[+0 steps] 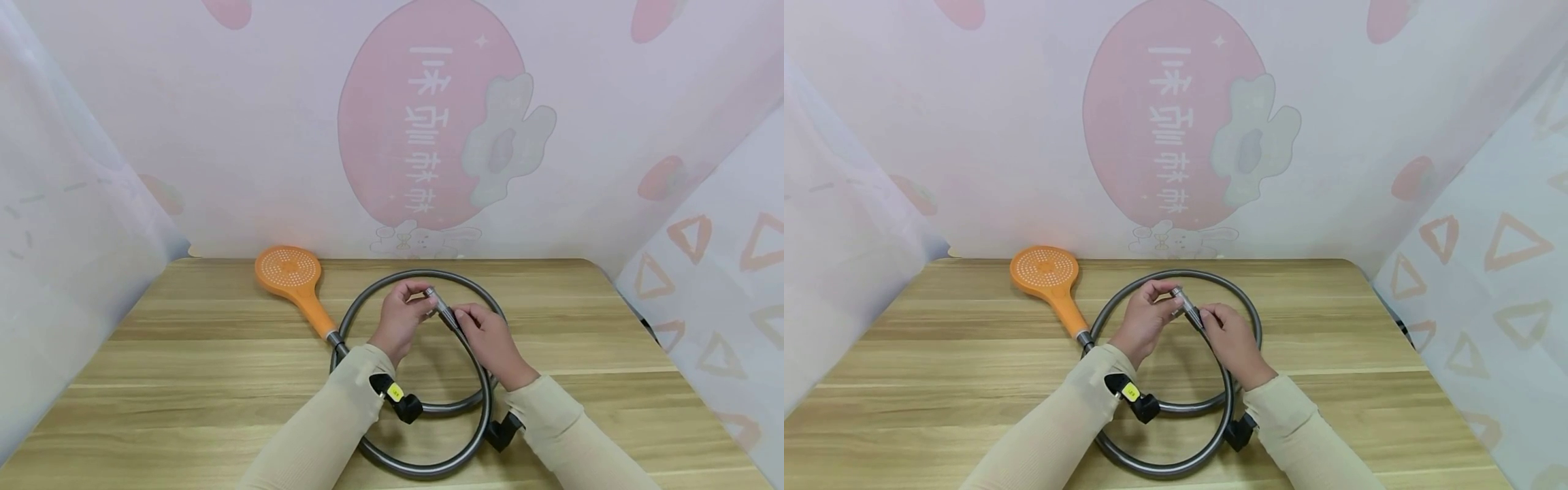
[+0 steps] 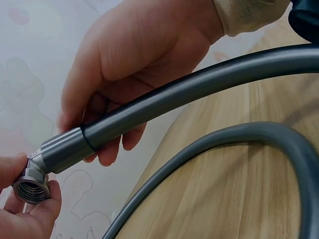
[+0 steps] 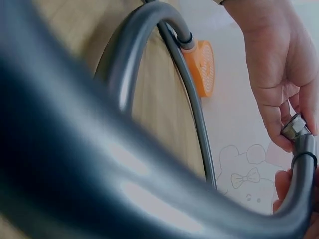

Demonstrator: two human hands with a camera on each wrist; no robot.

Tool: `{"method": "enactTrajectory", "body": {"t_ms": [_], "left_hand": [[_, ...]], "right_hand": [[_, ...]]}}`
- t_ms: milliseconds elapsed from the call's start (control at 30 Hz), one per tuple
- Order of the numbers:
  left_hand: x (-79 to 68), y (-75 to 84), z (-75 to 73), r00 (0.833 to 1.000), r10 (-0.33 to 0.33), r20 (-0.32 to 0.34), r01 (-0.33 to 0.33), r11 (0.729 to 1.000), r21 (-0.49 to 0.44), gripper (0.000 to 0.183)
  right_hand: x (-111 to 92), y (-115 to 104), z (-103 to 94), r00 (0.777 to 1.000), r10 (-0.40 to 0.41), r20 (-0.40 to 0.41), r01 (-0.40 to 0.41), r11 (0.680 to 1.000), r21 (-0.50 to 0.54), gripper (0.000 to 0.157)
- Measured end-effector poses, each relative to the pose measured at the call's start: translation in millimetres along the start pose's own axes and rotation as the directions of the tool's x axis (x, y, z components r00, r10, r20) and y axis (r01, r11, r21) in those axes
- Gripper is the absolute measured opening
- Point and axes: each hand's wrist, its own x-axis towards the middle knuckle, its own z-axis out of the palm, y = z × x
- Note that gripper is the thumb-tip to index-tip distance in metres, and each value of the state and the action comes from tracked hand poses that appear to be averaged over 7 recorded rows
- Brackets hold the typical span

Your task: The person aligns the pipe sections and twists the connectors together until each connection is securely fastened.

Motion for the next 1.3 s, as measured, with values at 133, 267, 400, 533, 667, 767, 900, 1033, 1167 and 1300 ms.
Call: {"method": "enactTrajectory", "body": {"t_ms": [133,267,400,533,667,767,900,1033,1167,1300], "left_hand": [[-0.8,-0.4,-0.2,1.000,0.003,0.003,-0.003,1.000,0.007,0.023],[-1.1,0.2,0.0,1.000,0.001,0.002,-0.001,1.000,0.014,0.028],[-0.5,-0.2,-0.2,1.000,0.003,-0.003,-0.003,1.000,0.015,0.028],[-0.4,0.0,-0.2,1.000,0.003,-0.007,-0.003,1.000,0.018,0.027],[-0.8,0.7,-0.4,1.000,-0.002,-0.012,0.002,1.000,0.015,0.028],[-0.8,0.8,-0.8,1.000,-0.003,-0.015,0.003,1.000,0.015,0.028],[-0.7,1.0,-0.9,1.000,-0.003,-0.017,0.004,1.000,0.016,0.027],[-1.1,1.6,-0.7,1.000,-0.005,-0.017,0.005,1.000,0.014,0.027],[-2.0,2.5,-0.8,1.000,-0.003,-0.014,0.003,1.000,0.018,0.027],[-1.6,2.2,-0.9,1.000,-0.003,-0.013,0.004,1.000,0.021,0.028]], "right_hand": [[-1.2,-0.5,-0.6,0.999,0.022,0.036,-0.023,0.999,0.038,0.023],[-1.2,-0.7,0.9,0.999,0.016,0.046,-0.018,0.999,0.051,0.025],[-0.5,0.8,3.1,0.999,0.014,0.043,-0.015,0.999,0.035,0.028],[0.0,1.5,4.2,0.999,0.020,0.043,-0.021,1.000,0.015,0.029],[-0.2,-0.4,4.2,0.999,0.013,0.043,-0.013,1.000,-0.010,0.027],[-0.5,-2.3,4.1,0.999,0.002,0.046,0.000,1.000,-0.028,0.026],[-0.4,-3.4,3.5,0.998,-0.005,0.058,0.008,0.999,-0.041,0.025],[0.0,-3.4,2.7,0.997,-0.008,0.079,0.011,0.999,-0.044,0.024],[-0.2,-4.1,1.6,0.995,-0.013,0.099,0.019,0.998,-0.052,0.024],[0.1,-4.8,0.5,0.993,-0.016,0.117,0.023,0.998,-0.054,0.025]]}}
